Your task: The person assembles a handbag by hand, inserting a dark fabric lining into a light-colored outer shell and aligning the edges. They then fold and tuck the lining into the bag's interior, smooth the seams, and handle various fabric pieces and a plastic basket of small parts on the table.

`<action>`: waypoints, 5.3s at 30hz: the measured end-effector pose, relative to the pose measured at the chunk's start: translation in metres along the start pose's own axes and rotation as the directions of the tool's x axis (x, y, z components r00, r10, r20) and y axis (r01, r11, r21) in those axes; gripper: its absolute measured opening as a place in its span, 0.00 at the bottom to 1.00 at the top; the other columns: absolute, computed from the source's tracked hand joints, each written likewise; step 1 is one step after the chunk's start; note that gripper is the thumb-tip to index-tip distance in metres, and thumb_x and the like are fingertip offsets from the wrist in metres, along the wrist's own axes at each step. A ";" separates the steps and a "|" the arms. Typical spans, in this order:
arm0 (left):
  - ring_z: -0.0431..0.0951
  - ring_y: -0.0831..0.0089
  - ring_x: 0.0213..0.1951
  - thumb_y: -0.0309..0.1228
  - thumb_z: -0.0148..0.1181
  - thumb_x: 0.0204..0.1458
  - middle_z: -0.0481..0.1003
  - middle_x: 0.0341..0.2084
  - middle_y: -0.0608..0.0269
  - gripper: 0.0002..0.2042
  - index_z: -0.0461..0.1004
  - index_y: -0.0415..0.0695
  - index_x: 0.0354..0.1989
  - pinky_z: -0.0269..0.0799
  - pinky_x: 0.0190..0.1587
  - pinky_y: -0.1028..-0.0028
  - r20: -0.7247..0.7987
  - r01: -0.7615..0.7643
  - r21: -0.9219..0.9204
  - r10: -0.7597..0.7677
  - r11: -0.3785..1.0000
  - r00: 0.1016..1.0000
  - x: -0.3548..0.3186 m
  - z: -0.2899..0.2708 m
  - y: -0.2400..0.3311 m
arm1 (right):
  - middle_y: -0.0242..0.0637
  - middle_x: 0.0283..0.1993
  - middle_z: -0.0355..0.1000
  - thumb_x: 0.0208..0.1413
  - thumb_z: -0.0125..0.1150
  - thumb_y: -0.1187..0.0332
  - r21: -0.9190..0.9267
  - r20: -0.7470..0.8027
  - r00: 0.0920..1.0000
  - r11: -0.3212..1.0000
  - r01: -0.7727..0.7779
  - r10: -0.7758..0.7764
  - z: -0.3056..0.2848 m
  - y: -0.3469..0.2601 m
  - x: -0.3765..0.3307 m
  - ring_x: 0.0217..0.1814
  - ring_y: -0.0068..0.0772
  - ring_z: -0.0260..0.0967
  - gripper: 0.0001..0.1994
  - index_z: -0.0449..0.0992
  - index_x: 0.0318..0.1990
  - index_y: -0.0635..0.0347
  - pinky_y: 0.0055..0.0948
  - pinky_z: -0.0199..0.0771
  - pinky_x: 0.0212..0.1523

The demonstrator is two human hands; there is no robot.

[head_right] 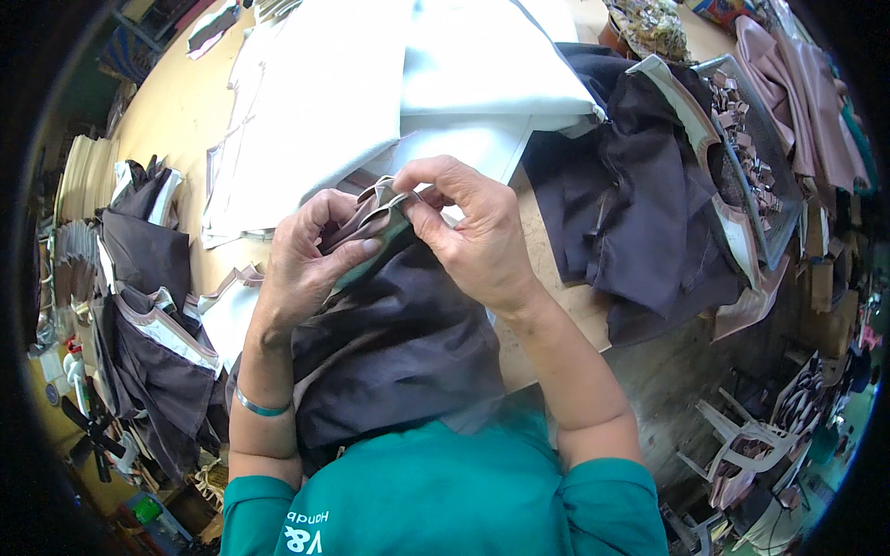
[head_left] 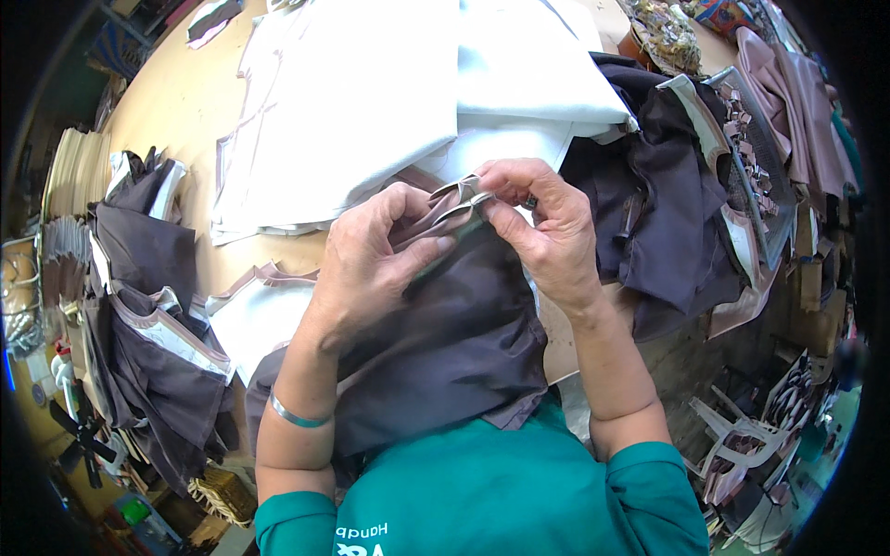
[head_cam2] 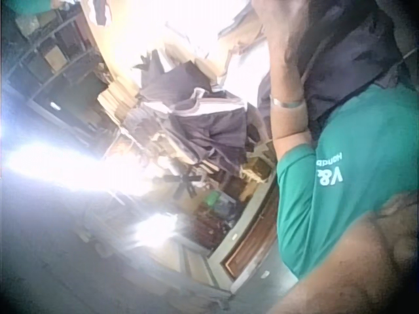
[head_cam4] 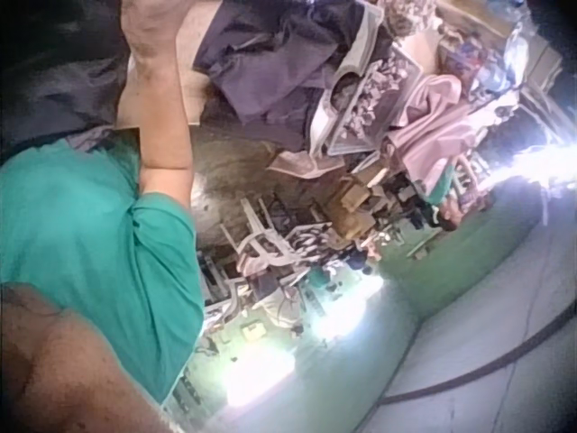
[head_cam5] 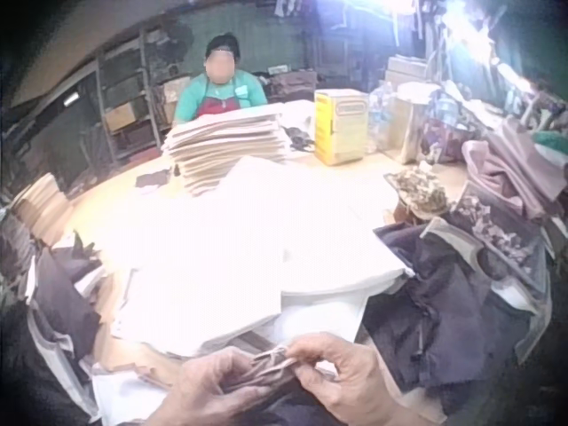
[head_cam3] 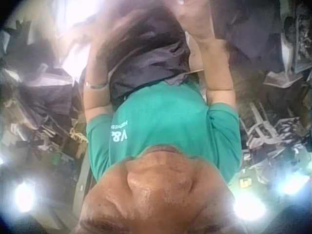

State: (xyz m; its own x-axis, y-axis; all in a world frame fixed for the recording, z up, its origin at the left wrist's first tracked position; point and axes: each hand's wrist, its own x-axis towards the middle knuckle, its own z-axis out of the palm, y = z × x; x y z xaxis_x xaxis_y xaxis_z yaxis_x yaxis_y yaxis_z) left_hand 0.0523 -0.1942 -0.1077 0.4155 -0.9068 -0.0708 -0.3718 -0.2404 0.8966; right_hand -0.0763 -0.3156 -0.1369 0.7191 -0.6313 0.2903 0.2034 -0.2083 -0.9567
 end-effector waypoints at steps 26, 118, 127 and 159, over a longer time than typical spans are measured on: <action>0.69 0.74 0.47 0.13 0.55 0.41 0.69 0.41 0.60 0.15 0.67 0.36 0.40 0.64 0.53 0.75 0.118 -0.016 -0.519 0.090 0.855 0.989 -0.004 0.001 -0.007 | 0.25 0.23 0.67 0.47 0.59 0.75 0.477 0.258 0.888 0.749 -0.460 0.380 -0.010 0.010 0.009 0.20 0.08 0.58 0.05 0.72 0.33 0.63 0.09 0.55 0.18; 0.72 0.76 0.40 0.27 0.68 0.34 0.72 0.35 0.58 0.28 0.61 0.42 0.45 0.68 0.43 0.75 0.065 -0.050 0.051 0.047 0.997 0.997 -0.002 -0.006 -0.019 | 0.33 0.32 0.67 0.44 0.52 0.83 0.524 0.119 0.910 0.754 -0.397 0.397 -0.006 0.010 0.007 0.34 0.17 0.63 0.14 0.63 0.40 0.62 0.15 0.65 0.37; 0.70 0.75 0.34 0.22 0.66 0.30 0.68 0.35 0.65 0.26 0.64 0.44 0.43 0.68 0.36 0.77 -0.184 -0.072 -0.036 0.064 0.997 0.981 -0.048 -0.036 -0.063 | 0.36 0.34 0.67 0.44 0.53 0.82 0.465 0.065 0.928 0.812 -0.352 0.366 -0.009 0.014 0.005 0.37 0.21 0.65 0.15 0.63 0.41 0.62 0.19 0.66 0.40; 0.70 0.74 0.25 0.28 0.65 0.38 0.72 0.23 0.62 0.10 0.70 0.38 0.26 0.66 0.28 0.77 -0.242 0.088 0.019 -0.080 0.996 0.967 -0.075 -0.027 -0.071 | 0.36 0.36 0.65 0.46 0.53 0.82 0.395 0.095 0.939 0.854 -0.339 0.329 -0.022 0.025 0.006 0.39 0.25 0.67 0.13 0.61 0.39 0.62 0.24 0.68 0.45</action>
State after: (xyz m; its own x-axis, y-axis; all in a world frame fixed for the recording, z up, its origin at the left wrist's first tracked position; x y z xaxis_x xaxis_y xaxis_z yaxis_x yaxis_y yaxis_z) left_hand 0.0701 -0.0994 -0.1538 0.6325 -0.7738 -0.0348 -0.3499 -0.3255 0.8784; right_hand -0.0815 -0.3404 -0.1592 0.8056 -0.5908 -0.0442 0.1920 0.3309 -0.9239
